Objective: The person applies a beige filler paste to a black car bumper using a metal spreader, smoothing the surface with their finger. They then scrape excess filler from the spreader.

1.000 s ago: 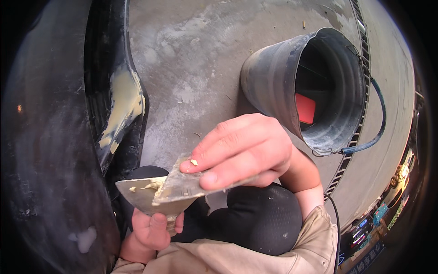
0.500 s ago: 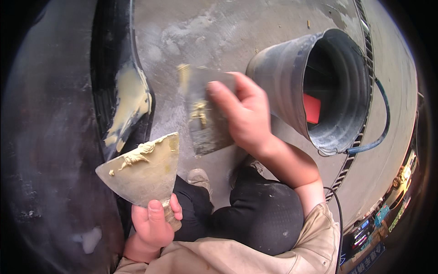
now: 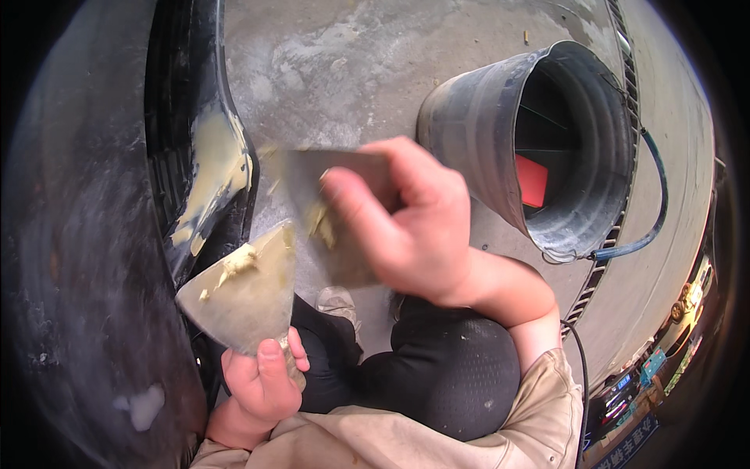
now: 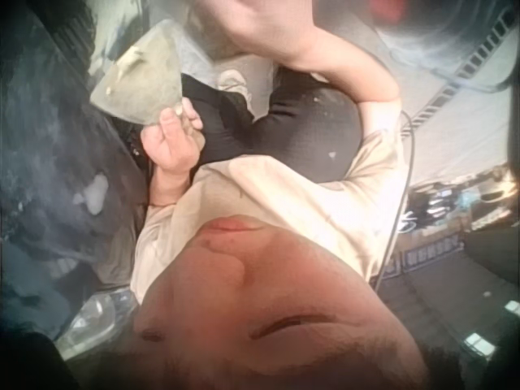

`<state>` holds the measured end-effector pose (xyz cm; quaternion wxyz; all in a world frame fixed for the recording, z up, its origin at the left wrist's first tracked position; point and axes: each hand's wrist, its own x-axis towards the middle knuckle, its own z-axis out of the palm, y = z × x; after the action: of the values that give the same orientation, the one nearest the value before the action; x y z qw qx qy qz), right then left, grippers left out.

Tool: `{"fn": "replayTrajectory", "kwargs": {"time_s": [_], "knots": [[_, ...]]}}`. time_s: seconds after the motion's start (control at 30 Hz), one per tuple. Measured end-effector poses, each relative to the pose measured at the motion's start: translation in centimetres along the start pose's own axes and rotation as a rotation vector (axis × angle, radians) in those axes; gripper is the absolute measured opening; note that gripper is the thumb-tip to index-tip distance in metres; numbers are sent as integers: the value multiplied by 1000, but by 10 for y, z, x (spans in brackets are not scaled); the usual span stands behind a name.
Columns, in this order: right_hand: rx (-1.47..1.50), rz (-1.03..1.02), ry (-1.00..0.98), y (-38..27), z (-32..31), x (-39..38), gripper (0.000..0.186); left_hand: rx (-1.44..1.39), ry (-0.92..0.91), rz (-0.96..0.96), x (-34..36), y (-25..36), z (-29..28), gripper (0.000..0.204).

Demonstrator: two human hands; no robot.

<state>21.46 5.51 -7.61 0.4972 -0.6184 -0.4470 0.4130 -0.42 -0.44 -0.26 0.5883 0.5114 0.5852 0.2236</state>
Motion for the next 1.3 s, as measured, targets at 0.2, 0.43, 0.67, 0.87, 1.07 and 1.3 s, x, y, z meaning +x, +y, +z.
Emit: {"fn": "replayTrajectory", "kwargs": {"time_s": [0.2, 0.43, 0.67, 0.87, 1.07, 1.3], "knots": [[448, 325, -17, 67, 29, 17, 17, -73, -329, 40, 2, 1, -8, 32], [738, 394, -343, 75, 95, 7, 21, -188, -413, 104, 1, -8, -11, 39], [776, 361, -448, 65, 118, 8, 24, -174, -486, 166, 10, -13, -14, 38], [545, 281, -430, 65, 117, 11, 30, -145, -486, 179, 14, -11, -14, 39], [272, 267, -393, 71, 116, 15, 40, -163, -470, 143, 15, -9, -12, 38], [146, 111, -255, 84, 117, 12, 51, -184, -457, 122, 12, -10, -12, 36]]}}
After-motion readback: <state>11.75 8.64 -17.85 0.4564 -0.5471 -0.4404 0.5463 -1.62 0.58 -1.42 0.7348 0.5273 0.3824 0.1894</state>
